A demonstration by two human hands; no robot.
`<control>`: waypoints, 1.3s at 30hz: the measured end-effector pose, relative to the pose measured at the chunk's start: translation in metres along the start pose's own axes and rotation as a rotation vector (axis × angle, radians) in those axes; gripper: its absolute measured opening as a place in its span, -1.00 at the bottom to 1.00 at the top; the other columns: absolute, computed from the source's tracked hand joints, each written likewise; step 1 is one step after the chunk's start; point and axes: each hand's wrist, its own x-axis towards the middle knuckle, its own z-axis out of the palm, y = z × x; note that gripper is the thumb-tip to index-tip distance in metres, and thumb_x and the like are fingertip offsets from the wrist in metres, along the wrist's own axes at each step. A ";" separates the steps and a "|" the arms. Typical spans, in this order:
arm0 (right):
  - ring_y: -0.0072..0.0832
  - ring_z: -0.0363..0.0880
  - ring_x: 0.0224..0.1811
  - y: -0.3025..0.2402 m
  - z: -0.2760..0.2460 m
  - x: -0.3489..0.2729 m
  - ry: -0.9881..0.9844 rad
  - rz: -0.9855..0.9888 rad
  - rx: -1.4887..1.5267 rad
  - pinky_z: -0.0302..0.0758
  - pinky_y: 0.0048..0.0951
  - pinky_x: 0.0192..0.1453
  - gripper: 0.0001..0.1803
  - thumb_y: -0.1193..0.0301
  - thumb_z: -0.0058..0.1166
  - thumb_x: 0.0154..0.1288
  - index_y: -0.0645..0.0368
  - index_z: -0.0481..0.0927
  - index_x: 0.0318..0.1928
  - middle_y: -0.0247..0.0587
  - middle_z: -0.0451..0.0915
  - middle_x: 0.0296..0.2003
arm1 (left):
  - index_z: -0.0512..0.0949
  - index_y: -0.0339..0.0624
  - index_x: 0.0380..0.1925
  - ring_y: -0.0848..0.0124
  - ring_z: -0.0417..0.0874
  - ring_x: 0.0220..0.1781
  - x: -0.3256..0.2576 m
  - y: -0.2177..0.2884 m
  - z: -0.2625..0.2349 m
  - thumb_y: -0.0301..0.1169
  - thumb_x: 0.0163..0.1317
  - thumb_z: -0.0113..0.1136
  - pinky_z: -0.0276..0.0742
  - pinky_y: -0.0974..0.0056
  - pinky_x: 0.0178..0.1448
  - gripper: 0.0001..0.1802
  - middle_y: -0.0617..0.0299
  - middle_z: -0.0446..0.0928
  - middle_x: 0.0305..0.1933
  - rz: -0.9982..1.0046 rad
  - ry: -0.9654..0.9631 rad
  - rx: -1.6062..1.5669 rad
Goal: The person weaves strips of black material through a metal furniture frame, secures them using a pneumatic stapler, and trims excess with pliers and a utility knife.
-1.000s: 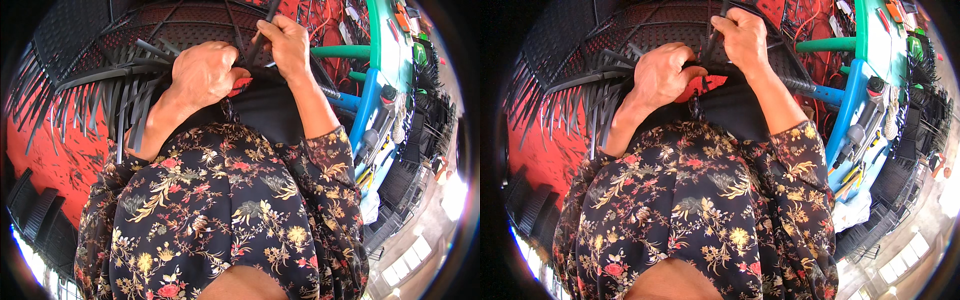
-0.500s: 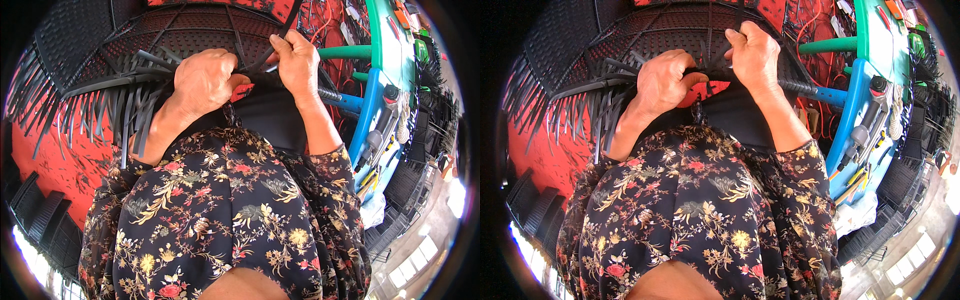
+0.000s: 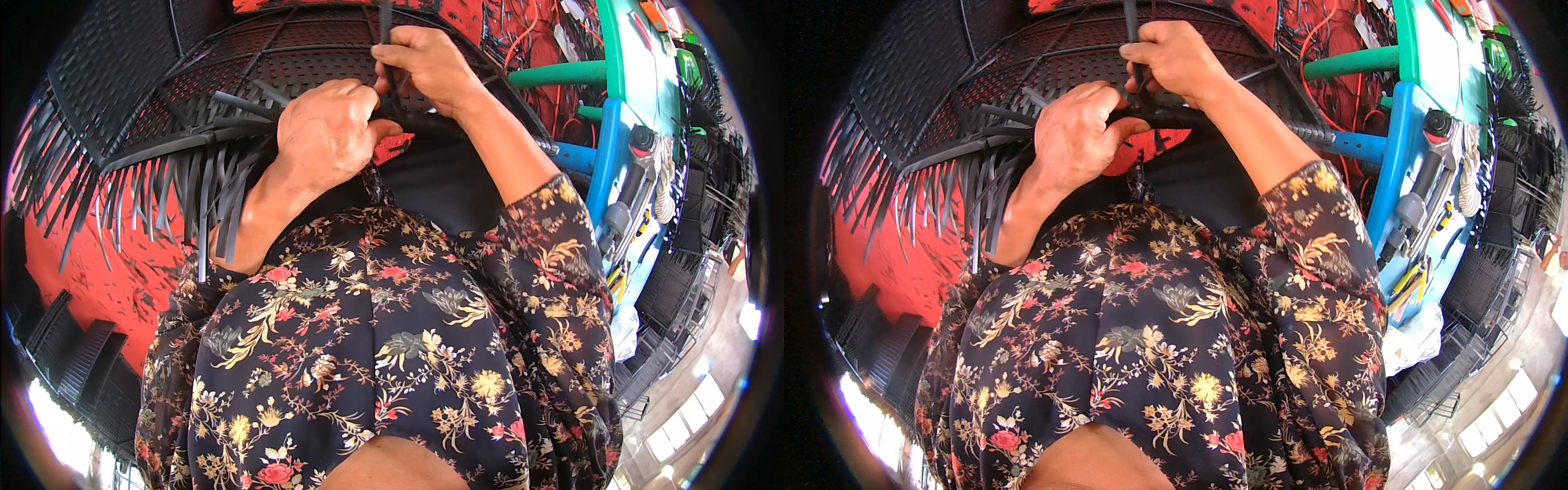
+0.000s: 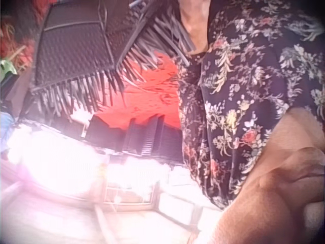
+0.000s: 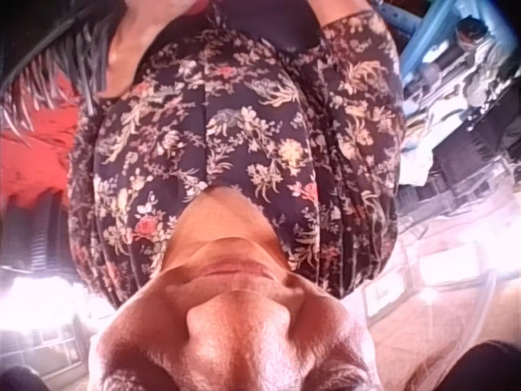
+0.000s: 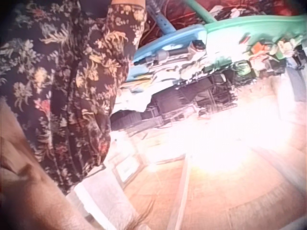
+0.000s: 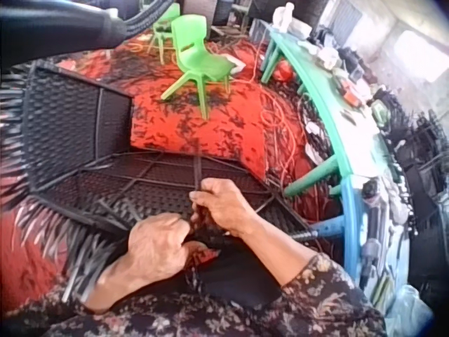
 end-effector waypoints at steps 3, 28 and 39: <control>-0.51 0.48 -0.60 0.016 -0.005 0.020 0.039 -0.057 -0.189 0.37 -0.40 -0.50 -0.72 0.33 0.17 0.21 0.29 0.51 -0.51 -0.18 0.50 -0.63 | 0.49 -0.24 -0.55 0.10 0.54 -0.39 0.001 0.000 -0.001 -0.28 -0.14 0.42 0.43 0.12 -0.37 -0.68 0.12 0.48 -0.51 -0.001 -0.018 0.005; -0.30 0.51 -0.47 0.031 0.004 0.029 0.108 -0.037 -0.774 0.44 -0.30 -0.26 -0.71 0.25 0.28 -0.01 0.20 0.54 -0.55 -0.11 0.51 -0.60 | 0.54 -0.24 -0.52 0.10 0.53 -0.45 0.001 -0.003 -0.002 -0.36 -0.14 0.40 0.41 0.16 -0.41 -0.75 0.10 0.45 -0.53 -0.011 -0.021 -0.071; -0.28 0.57 -0.41 0.027 0.005 0.030 0.025 0.003 -0.827 0.46 -0.30 -0.22 -0.76 0.26 0.26 -0.04 0.18 0.59 -0.51 -0.10 0.57 -0.54 | 0.60 -0.23 -0.26 0.11 0.54 -0.37 0.002 -0.015 -0.007 -0.42 -0.06 0.30 0.43 0.18 -0.30 -0.71 0.10 0.46 -0.45 -0.002 -0.136 -0.170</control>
